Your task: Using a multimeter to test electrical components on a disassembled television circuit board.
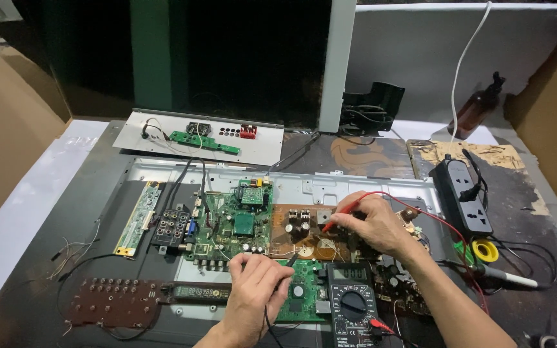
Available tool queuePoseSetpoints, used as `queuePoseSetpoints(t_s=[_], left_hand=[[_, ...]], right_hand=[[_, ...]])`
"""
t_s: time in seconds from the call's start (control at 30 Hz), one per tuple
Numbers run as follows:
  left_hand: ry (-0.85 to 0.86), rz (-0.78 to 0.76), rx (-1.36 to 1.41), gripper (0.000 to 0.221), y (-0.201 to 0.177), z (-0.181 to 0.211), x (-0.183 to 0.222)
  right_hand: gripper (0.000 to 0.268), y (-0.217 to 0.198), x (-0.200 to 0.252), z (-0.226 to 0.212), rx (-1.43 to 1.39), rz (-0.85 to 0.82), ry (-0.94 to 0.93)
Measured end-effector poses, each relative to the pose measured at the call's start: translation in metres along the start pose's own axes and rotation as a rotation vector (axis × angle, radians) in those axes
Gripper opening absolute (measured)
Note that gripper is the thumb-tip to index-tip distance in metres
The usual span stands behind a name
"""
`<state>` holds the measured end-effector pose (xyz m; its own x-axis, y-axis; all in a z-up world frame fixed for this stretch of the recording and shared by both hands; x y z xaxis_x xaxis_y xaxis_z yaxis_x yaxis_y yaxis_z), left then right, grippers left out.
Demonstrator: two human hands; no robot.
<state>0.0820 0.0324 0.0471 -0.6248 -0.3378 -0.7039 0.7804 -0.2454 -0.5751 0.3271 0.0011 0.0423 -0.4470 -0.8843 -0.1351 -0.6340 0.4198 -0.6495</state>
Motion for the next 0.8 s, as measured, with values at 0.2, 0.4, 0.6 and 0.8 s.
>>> queuePoseSetpoints(t_s=[0.2,0.4,0.6,0.8], left_hand=[[-0.024,-0.004,0.011,0.004,0.0,-0.001,-0.001],[-0.004,0.012,0.009,0.004,-0.001,0.001,-0.002],[-0.003,-0.005,0.014,0.002,0.0,0.001,0.0],[-0.023,-0.03,0.041,0.004,-0.001,0.001,-0.002]], right_hand=[[0.019,0.001,0.0,0.006,0.01,-0.001,0.021],[0.021,0.0,0.0,0.004,0.045,-0.008,0.054],[0.021,0.001,0.0,0.003,0.03,-0.002,0.021],[0.021,0.001,-0.001,0.012,0.021,0.021,0.04]])
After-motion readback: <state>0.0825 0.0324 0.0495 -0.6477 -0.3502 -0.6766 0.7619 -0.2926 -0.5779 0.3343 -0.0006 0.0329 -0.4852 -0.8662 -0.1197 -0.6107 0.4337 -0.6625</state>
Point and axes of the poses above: each hand's wrist, its own x-axis away from the middle knuckle, its own y-axis out of the palm, z = x × y, the point moved 9 cm from there along -x, towards the middle knuckle, and after that the axes turned 5 degrees about z, right-handed, at the moved point
